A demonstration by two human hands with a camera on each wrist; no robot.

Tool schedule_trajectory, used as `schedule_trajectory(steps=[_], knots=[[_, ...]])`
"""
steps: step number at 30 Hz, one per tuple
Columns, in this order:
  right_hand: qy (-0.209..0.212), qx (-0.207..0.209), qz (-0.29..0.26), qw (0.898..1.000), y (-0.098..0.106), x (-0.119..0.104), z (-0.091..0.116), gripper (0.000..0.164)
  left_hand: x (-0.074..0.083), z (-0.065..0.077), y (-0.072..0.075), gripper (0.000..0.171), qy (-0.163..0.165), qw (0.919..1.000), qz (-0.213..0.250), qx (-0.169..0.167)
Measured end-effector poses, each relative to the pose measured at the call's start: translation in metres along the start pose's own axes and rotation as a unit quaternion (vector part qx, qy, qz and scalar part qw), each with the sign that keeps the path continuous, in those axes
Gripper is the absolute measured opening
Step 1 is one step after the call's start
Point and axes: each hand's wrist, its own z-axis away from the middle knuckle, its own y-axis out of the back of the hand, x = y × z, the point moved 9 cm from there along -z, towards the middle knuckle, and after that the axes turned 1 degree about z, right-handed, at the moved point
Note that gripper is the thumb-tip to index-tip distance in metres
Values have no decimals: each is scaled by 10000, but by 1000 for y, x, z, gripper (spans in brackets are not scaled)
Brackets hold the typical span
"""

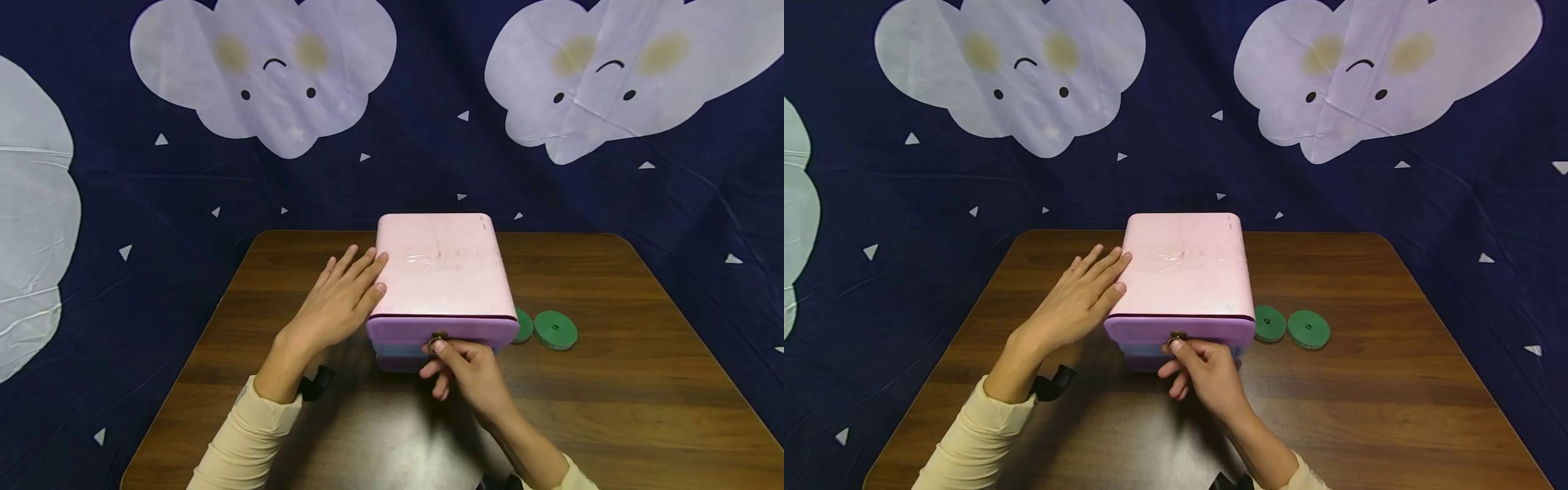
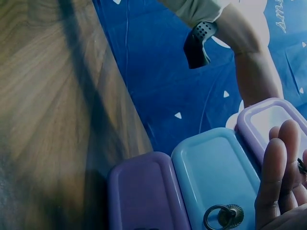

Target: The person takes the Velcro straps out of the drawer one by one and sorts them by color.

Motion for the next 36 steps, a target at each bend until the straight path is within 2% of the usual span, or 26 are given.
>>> schedule_trajectory(steps=[12, 17, 24, 36], knots=[[-248, 121, 3, 9996, 5, 4, -11, 47, 1, 0, 1, 54, -48, 10000, -25, 52], [-183, 132, 56, 9997, 6, 3, -9, 45, 2, 1, 1, 53, -35, 10000, -41, 48], [-47, 310, 215, 9993, 18, 1, 5, 37, 2, 1, 1, 53, -54, 10000, -6, 55], [176, 846, 689, 9939, 57, 4, 32, 35, 2, 1, 0, 53, -71, 9999, -14, 77]])
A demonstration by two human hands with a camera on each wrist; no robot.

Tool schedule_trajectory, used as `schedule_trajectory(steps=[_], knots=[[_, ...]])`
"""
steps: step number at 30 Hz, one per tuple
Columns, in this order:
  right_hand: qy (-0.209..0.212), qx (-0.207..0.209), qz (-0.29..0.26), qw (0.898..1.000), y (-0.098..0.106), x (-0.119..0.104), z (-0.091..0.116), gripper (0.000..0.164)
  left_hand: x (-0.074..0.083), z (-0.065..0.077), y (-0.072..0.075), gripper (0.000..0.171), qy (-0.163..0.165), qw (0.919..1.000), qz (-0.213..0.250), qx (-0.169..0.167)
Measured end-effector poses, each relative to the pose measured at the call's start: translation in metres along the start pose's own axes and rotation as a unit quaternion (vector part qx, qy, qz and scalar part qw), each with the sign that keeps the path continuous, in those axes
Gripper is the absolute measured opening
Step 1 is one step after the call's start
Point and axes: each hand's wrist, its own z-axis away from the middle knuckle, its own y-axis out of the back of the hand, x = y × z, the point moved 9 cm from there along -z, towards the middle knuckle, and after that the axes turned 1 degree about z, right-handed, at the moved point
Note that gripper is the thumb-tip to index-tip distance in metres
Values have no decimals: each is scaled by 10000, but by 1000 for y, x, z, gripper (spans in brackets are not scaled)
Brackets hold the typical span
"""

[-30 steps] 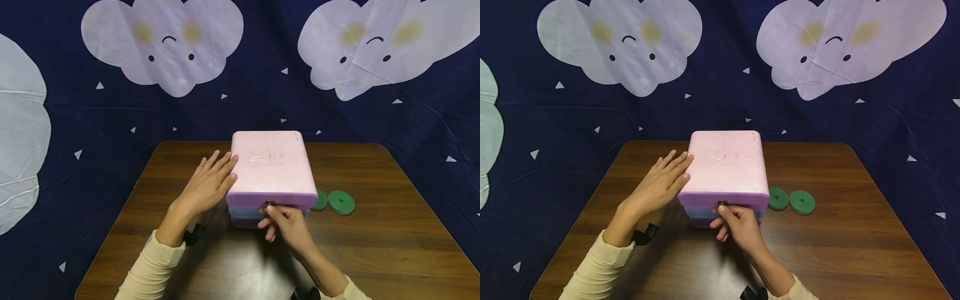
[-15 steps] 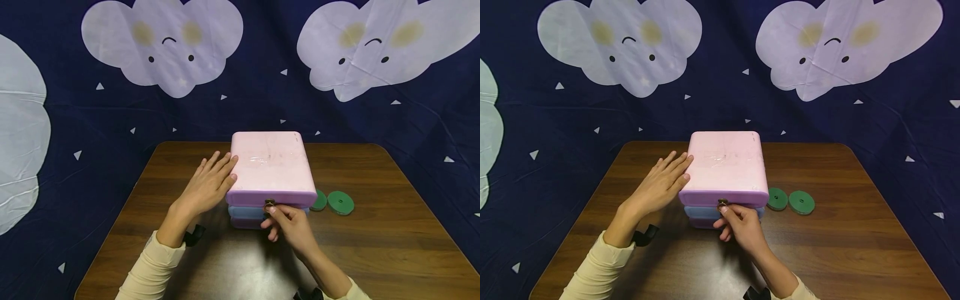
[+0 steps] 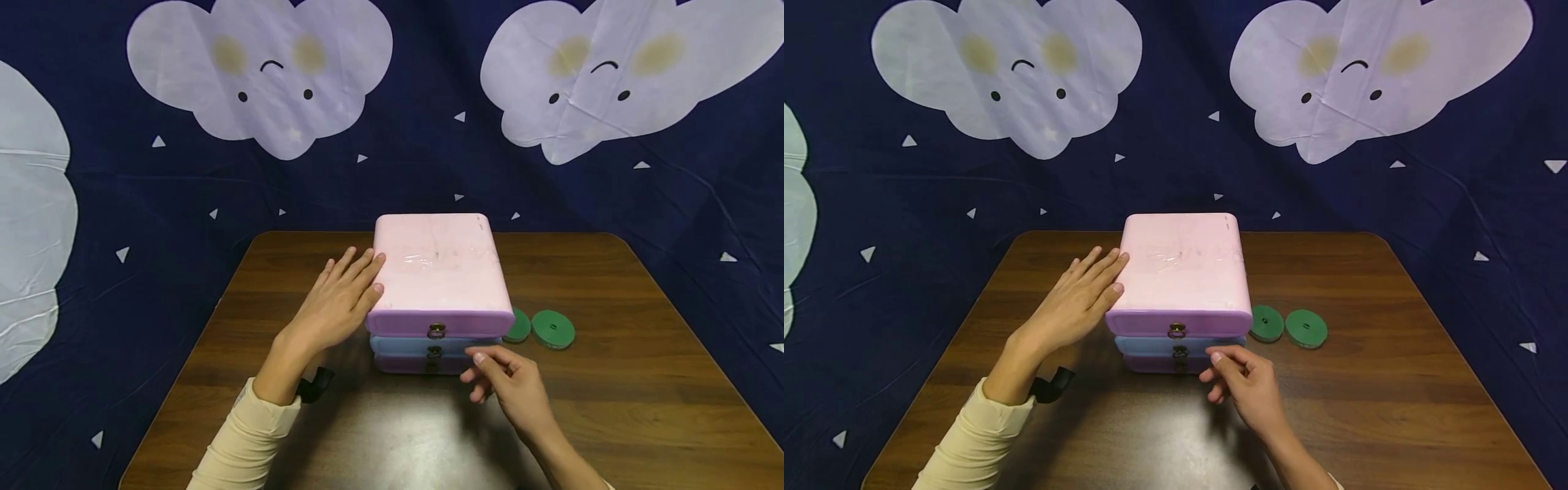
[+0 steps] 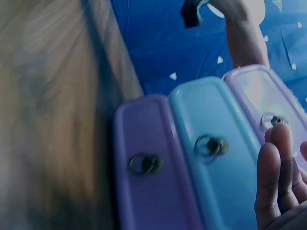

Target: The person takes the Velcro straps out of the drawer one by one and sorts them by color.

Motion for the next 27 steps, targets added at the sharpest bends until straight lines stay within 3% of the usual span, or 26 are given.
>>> schedule_trajectory(steps=[8, 18, 27], knots=[[-152, 51, -51, 9999, 9, 28, 6, 39, -1, 0, 0, 53, 21, 10000, -8, 13], [-98, -384, -502, 9980, -22, 47, -3, 38, -1, -1, -1, 53, 53, 10000, 36, -22], [-124, -287, -677, 9972, -35, 47, -11, 36, 0, -1, -1, 53, 46, 10000, 19, -40]])
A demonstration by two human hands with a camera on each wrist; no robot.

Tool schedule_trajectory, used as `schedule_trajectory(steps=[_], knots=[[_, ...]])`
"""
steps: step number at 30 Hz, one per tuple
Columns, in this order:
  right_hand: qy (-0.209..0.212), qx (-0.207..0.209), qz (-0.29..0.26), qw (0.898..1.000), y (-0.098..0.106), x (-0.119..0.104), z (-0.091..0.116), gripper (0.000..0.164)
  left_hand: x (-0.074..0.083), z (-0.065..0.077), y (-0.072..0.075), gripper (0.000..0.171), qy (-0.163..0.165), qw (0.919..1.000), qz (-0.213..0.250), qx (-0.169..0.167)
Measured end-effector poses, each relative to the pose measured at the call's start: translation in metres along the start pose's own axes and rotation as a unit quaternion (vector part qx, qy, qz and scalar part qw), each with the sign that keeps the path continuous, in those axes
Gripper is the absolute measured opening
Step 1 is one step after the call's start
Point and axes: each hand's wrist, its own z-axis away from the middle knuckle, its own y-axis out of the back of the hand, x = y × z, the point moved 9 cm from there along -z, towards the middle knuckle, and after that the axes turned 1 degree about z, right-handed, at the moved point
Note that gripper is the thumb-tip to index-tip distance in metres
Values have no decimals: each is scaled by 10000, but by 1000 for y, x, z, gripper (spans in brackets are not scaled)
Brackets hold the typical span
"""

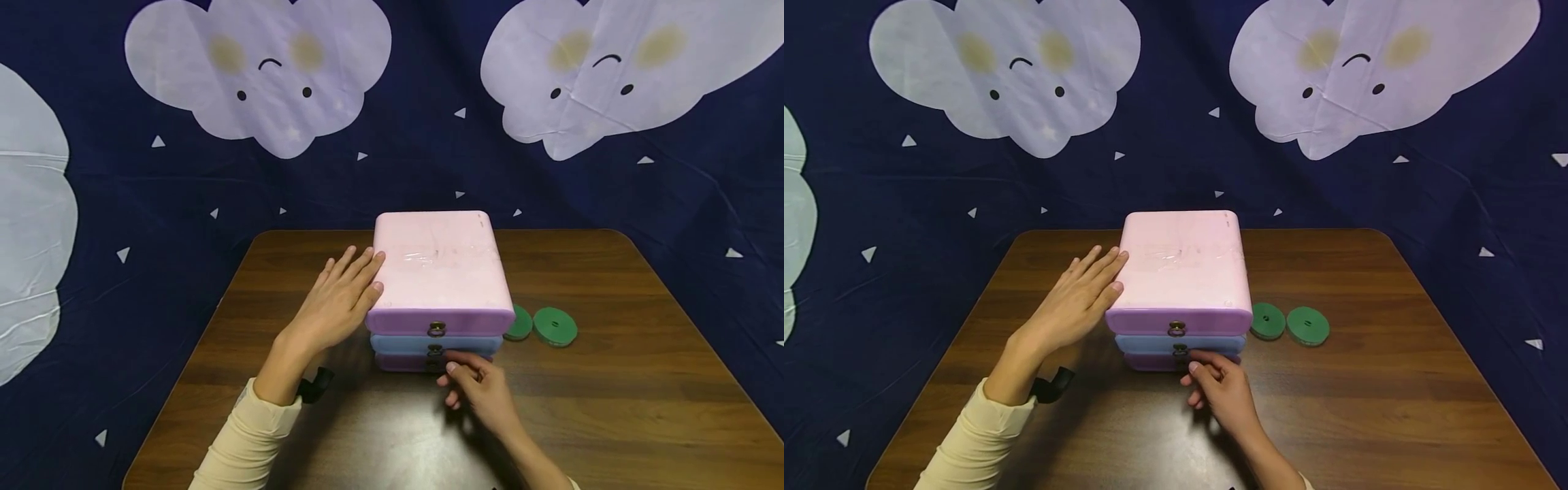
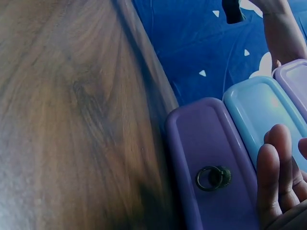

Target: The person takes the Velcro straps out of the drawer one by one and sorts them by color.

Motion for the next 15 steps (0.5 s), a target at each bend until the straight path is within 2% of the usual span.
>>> schedule_trajectory(steps=[4, 15], knots=[[-17, -63, 5, 10000, -4, -1, -2, 38, -1, 0, 1, 53, 20, 10000, -40, 12], [-677, -7, -56, 9977, -13, 9, -10, 33, 0, 0, 0, 53, 47, 10000, -71, 14]])
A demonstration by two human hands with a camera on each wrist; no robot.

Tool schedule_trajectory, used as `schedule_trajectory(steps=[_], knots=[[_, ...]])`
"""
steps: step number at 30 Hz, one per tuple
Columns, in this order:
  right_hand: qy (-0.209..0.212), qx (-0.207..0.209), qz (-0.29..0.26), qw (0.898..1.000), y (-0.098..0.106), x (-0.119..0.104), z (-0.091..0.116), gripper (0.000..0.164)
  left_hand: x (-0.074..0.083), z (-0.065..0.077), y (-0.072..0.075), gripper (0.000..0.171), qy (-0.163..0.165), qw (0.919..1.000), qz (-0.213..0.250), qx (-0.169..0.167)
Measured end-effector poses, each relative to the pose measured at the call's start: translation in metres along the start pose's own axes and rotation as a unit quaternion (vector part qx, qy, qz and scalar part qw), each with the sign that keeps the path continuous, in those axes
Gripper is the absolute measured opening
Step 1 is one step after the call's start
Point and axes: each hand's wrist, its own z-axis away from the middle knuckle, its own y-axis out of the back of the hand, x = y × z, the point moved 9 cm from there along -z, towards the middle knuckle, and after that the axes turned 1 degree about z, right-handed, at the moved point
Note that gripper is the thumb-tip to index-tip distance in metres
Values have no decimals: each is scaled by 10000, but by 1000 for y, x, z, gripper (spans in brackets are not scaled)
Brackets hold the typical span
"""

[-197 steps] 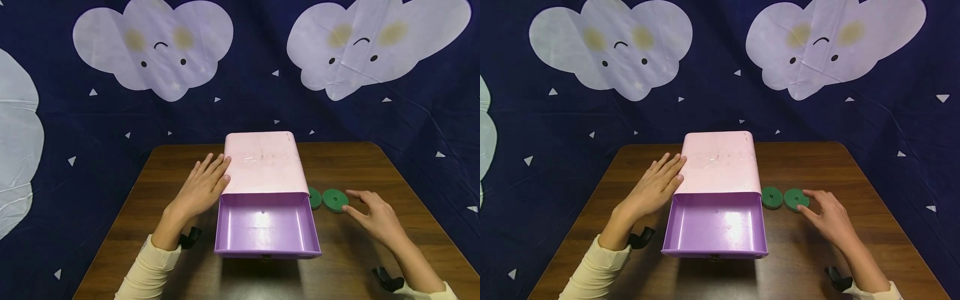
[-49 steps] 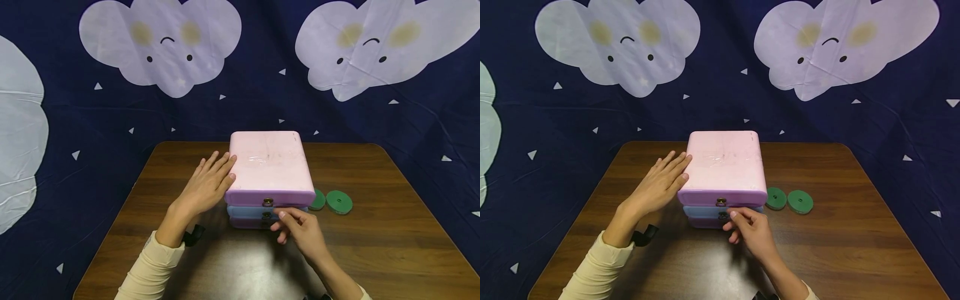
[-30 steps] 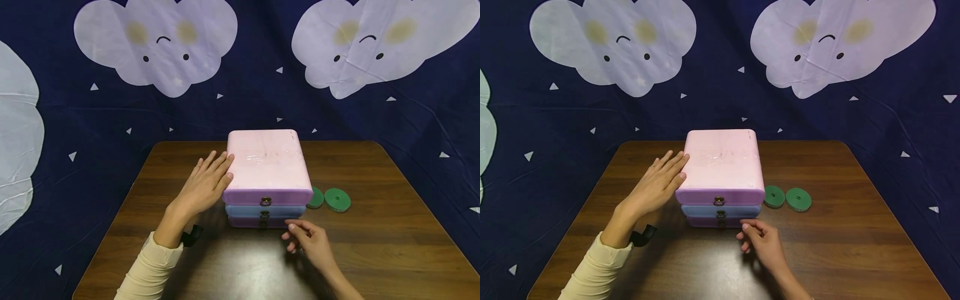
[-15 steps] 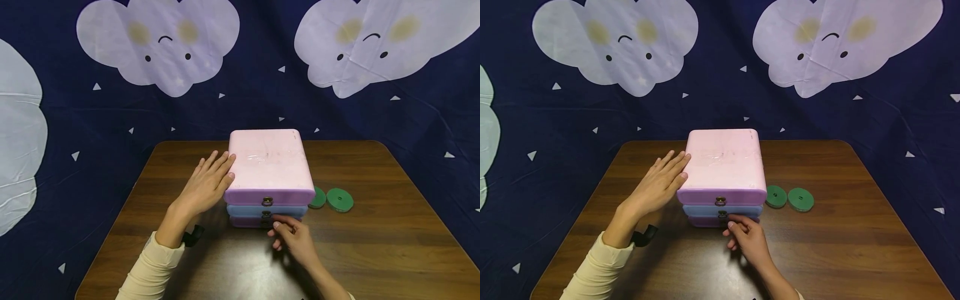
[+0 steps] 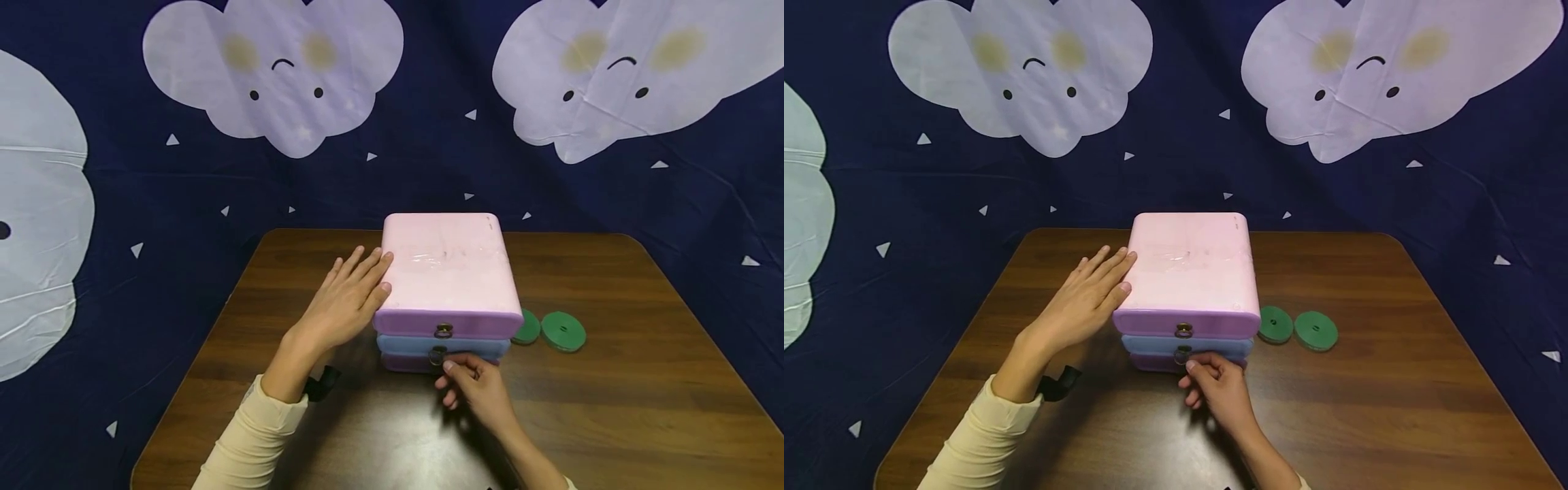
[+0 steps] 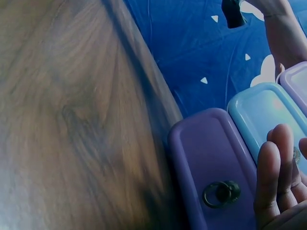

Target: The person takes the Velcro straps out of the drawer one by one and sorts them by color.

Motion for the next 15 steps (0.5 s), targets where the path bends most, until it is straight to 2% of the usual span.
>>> schedule_trajectory(steps=[6, 15], knots=[[-136, -283, 44, 9995, -12, 7, -7, 41, 0, 0, 0, 53, 21, 10000, -11, 21], [-388, -516, -238, 9976, -23, 12, -14, 46, 0, 0, -1, 53, 49, 10000, -33, 16]])
